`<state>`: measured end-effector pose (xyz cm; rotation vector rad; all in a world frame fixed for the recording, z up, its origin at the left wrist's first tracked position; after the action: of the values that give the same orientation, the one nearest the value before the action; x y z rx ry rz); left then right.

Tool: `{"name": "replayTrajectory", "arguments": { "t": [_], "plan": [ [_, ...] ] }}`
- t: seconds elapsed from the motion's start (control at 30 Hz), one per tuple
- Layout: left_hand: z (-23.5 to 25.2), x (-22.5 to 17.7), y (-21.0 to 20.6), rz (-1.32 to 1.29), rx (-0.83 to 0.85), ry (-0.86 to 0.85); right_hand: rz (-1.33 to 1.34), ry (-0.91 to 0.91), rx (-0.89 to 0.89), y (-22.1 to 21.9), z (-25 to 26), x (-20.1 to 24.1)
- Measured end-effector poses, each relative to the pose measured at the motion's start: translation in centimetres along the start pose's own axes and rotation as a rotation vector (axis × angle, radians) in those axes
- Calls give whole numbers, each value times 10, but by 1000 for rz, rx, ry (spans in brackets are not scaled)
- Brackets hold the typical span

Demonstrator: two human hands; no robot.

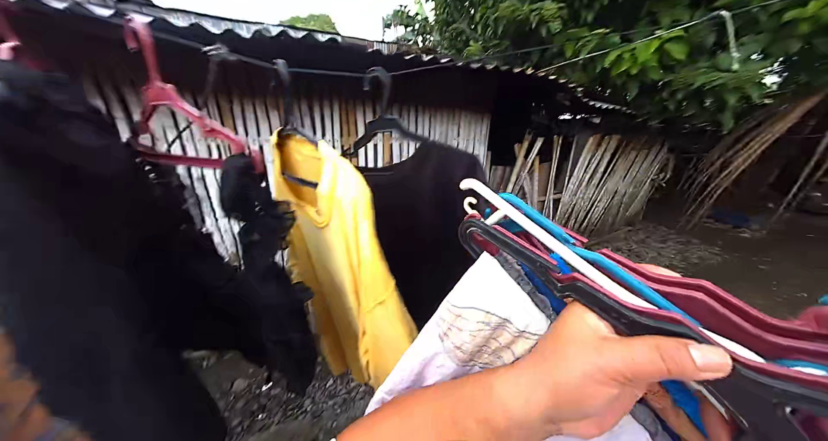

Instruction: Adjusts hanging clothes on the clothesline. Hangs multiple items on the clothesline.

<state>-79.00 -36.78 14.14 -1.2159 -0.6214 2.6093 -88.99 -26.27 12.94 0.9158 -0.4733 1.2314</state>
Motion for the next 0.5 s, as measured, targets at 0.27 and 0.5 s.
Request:
{"name": "replayTrajectory", "arguments": {
  "t": [0.27, 0.5],
  "plan": [
    [157, 20, 28, 83, -262, -45, -81, -89, -371, 144, 74, -31],
    [210, -24, 82, 592, -552, -211, -8, -69, -399, 160, 207, -72]
  ]
}}
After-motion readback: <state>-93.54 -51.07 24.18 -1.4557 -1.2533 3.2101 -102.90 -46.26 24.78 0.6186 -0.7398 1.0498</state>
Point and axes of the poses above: each hand's wrist, its own z-axis towards the middle knuckle, its own y-axis out of the back of the hand, x = y × z, the point moved 7 cm from there along z, towards the middle knuckle, and after that the axes turned 3 degrees about -x, right-handed, at the moved point
